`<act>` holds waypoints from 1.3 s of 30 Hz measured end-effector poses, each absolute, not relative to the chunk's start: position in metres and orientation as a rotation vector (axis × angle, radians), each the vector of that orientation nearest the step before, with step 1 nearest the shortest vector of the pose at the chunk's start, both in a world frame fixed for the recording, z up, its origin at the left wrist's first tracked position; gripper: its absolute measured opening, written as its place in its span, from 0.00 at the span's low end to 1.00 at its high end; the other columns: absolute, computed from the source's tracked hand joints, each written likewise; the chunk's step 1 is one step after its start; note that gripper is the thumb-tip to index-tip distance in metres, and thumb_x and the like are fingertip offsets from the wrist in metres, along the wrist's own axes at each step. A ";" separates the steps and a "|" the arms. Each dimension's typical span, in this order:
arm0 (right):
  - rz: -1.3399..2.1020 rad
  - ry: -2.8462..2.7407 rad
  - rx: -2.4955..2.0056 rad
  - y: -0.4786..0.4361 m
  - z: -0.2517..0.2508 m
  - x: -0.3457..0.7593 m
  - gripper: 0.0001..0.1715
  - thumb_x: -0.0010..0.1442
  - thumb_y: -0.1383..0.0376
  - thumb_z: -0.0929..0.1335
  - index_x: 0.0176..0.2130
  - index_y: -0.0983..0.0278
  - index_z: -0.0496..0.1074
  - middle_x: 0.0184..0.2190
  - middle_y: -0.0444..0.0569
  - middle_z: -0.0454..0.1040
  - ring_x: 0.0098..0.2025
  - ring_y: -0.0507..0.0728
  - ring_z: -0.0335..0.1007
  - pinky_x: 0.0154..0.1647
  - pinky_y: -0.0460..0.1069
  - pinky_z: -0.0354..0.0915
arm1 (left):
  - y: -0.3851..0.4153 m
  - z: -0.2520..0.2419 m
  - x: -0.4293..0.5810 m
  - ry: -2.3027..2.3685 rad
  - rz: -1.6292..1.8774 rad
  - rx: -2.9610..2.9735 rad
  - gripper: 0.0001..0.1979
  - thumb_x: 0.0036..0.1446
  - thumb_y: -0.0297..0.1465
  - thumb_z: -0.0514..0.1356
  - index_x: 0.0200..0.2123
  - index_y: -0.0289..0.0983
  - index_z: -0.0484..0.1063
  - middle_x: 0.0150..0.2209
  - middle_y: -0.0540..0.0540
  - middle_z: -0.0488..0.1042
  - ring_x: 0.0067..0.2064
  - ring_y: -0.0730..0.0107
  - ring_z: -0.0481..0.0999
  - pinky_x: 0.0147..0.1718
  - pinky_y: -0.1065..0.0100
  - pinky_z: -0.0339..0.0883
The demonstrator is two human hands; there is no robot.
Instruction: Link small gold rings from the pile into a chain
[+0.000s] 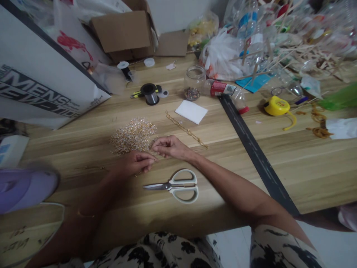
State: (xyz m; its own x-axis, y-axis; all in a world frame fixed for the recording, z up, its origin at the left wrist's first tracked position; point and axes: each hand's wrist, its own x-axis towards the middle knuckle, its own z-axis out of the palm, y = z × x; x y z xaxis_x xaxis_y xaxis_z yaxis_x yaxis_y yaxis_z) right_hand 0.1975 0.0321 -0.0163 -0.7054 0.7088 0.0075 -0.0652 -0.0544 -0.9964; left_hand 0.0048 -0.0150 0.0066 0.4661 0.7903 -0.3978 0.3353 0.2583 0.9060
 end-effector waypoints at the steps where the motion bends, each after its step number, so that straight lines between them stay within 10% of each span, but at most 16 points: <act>1: 1.816 -1.675 -0.687 0.032 -0.016 0.198 0.15 0.56 0.57 0.67 0.34 0.69 0.71 0.20 0.42 0.65 0.23 0.47 0.61 0.22 0.41 0.60 | -0.015 0.007 0.005 1.111 0.415 1.334 0.15 0.49 0.39 0.60 0.30 0.31 0.75 0.19 0.51 0.69 0.19 0.79 0.65 0.19 0.77 0.60; 39: 1.813 -1.676 -0.713 0.032 -0.014 0.197 0.15 0.56 0.58 0.67 0.34 0.69 0.72 0.19 0.41 0.65 0.21 0.46 0.60 0.21 0.41 0.59 | -0.014 0.008 0.007 1.057 0.522 1.037 0.17 0.44 0.39 0.65 0.31 0.29 0.74 0.25 0.43 0.78 0.22 0.73 0.74 0.23 0.72 0.67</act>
State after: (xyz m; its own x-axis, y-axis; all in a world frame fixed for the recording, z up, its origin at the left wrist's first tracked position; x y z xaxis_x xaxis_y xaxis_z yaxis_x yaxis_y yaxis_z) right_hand 0.1968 0.0321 -0.0139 -0.6990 0.7150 -0.0076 -0.0487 -0.0582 -0.9971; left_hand 0.0067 -0.0141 0.0076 0.4366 0.7767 -0.4540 0.1124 0.4536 0.8841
